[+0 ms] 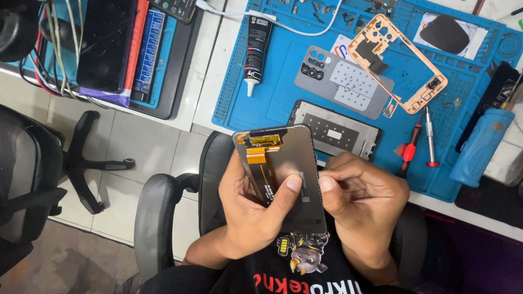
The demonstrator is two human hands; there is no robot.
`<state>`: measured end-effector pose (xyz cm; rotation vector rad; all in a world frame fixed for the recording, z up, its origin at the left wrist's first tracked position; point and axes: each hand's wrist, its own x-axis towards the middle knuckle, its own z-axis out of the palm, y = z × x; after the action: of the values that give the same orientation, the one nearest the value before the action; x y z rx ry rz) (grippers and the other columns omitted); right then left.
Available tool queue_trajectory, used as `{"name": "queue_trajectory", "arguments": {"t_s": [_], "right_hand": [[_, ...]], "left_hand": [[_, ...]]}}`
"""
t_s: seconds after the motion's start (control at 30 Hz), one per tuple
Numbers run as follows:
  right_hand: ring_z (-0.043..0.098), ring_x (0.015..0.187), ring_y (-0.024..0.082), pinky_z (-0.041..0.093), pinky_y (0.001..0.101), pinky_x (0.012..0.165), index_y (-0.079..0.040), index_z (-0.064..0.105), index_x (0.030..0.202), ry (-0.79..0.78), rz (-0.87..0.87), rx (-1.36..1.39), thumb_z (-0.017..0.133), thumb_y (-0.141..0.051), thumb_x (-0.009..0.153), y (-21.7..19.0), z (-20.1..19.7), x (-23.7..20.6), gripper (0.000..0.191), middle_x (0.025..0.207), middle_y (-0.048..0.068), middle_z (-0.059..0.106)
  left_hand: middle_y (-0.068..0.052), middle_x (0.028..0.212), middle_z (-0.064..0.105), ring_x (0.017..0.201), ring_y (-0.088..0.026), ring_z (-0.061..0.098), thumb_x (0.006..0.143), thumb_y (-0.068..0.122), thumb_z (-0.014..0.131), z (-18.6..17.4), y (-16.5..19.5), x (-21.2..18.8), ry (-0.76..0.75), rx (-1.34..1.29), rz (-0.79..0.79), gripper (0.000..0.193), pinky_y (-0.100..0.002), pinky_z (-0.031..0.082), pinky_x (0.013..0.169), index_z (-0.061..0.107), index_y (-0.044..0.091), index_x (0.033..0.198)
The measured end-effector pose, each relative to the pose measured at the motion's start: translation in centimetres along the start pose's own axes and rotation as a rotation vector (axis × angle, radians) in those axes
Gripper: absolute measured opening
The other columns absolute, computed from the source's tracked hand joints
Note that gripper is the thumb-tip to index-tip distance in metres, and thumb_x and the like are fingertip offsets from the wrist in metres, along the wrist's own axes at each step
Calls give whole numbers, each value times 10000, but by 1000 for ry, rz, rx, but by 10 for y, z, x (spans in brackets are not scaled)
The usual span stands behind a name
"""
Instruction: The person holds a new phone display, peels protective film from its flex cable area, then applies adhesive from a tube around the inner edge of the phone frame, rotating the frame as they work. They set the display on the mat and hold up the frame, gesturing toward it.
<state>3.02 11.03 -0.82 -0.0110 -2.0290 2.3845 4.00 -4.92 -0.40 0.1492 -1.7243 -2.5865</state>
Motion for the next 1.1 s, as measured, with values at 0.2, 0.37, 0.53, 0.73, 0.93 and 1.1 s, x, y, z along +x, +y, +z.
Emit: {"name": "queue_trajectory", "arguments": {"t_s": [0.2, 0.37, 0.53, 0.73, 0.93, 1.1], "right_hand": [[542, 705, 50, 386, 188, 605, 70, 669, 891, 14, 35, -9, 754, -2, 935, 0, -1, -3, 119, 824, 67, 648], [528, 703, 49, 372, 185, 604, 71, 671, 891, -14, 26, -41, 741, 21, 932, -1, 0, -6, 95, 810, 57, 633], [509, 692, 46, 363, 188, 597, 66, 660, 873, -43, 46, -56, 732, 29, 922, -1, -2, -8, 95, 793, 48, 618], [501, 688, 47, 354, 189, 593, 69, 661, 870, -50, 49, -61, 735, 34, 915, 2, -5, -11, 94, 786, 49, 616], [524, 697, 64, 381, 194, 621, 77, 648, 858, 0, 52, -46, 749, 34, 909, 8, -2, -14, 121, 803, 65, 630], [578, 752, 94, 440, 201, 697, 96, 648, 875, -102, -21, 52, 767, 19, 971, 24, 12, -12, 172, 831, 94, 649]], "left_hand": [[-25, 1037, 676, 894, -52, 632, 989, -43, 684, 0, 2, 1, 29, 22, 2, 424, -200, 521, 805, 500, -39, 1371], [-26, 1065, 665, 870, -41, 620, 1005, -49, 681, -1, 3, 2, 47, 25, 35, 408, -199, 514, 817, 505, -27, 1373], [-29, 1071, 665, 907, -53, 627, 1002, -52, 677, -3, 5, 5, 62, 11, 25, 394, -204, 522, 820, 507, -21, 1356], [-24, 1066, 665, 911, -48, 628, 1011, -53, 679, -3, 6, 7, 64, 19, 42, 397, -199, 523, 834, 506, -25, 1367], [-28, 1045, 655, 888, -47, 613, 1023, -26, 683, -4, 9, 10, 84, -22, 48, 419, -205, 508, 838, 504, -30, 1402], [-33, 1172, 648, 1017, -73, 630, 1007, 10, 681, -19, 27, 6, 208, -21, 128, 446, -230, 537, 912, 508, -17, 1417]]}}
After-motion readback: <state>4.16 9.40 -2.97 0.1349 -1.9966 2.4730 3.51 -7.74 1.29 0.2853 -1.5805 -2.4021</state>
